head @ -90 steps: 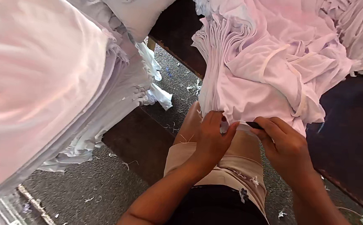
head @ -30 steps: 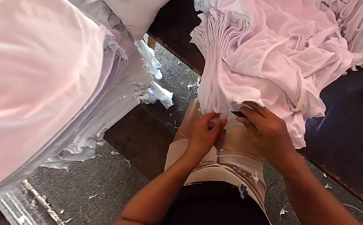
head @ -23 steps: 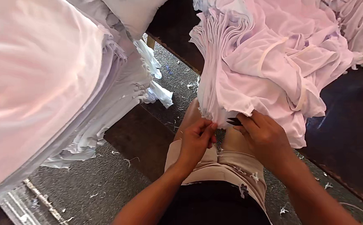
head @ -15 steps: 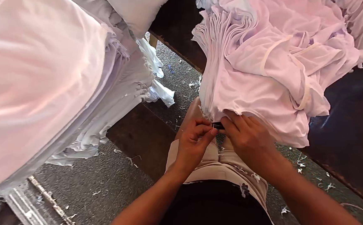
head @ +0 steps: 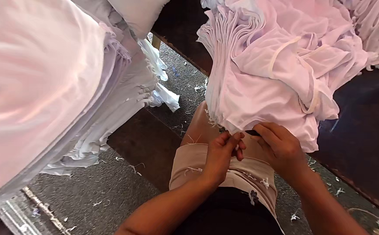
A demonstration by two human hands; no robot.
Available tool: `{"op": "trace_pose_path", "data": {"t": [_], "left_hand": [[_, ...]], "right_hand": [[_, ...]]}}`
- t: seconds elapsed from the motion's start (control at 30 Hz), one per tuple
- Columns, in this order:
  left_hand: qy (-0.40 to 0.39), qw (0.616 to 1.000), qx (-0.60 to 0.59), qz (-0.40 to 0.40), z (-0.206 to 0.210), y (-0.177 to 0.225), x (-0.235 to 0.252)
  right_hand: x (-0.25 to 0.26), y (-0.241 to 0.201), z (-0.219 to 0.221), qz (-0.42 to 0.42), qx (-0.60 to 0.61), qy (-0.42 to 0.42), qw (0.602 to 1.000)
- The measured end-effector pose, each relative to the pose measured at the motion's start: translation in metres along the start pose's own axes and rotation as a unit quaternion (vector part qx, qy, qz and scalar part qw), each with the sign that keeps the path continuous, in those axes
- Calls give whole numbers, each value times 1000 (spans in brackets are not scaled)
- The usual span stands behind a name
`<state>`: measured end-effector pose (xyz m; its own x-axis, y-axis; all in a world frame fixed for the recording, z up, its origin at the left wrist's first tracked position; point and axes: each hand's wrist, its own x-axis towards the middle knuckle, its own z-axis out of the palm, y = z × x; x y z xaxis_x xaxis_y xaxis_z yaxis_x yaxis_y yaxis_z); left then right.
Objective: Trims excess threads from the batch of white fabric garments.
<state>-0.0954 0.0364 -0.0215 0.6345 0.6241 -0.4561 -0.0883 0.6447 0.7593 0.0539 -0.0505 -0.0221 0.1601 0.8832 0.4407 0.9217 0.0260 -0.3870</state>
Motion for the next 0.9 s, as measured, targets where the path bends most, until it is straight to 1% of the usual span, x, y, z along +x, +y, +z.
{"op": "trace_pose_path", "data": {"t": [0.13,0.23,0.33,0.47,0.63,0.7,0.73,0.8,0.83,0.9], "left_hand": [[-16,986,117,122,-18,-9,-15],[-28,973,147,173,-24,-14,-19],[-45,969,153,188,-26,-14,-21],[-55,971,144,184,-23,-12,-21],[-58,971,134,188,-19,-13,-18],[-70,970,149,180,-22,-12,-16],[-88,965,175,175,-26,-10,-14],[-128,937,278,169,-36,-3,-9],[-115,920,330,175,-40,3,-7],[-20,901,389,192,-46,12,0]], "right_hand": [[-15,2,13,-32,-32,14,999],[-19,4,23,-46,-37,37,998],[-19,3,28,-58,-40,57,996],[-16,-3,31,-75,-44,77,993],[-9,-3,33,-102,-40,85,990],[-5,-1,32,-104,-40,79,991],[-2,1,30,-96,-40,80,991],[9,7,20,-47,-48,82,994],[17,11,13,-13,-45,75,996],[33,23,0,54,-30,32,998]]}}
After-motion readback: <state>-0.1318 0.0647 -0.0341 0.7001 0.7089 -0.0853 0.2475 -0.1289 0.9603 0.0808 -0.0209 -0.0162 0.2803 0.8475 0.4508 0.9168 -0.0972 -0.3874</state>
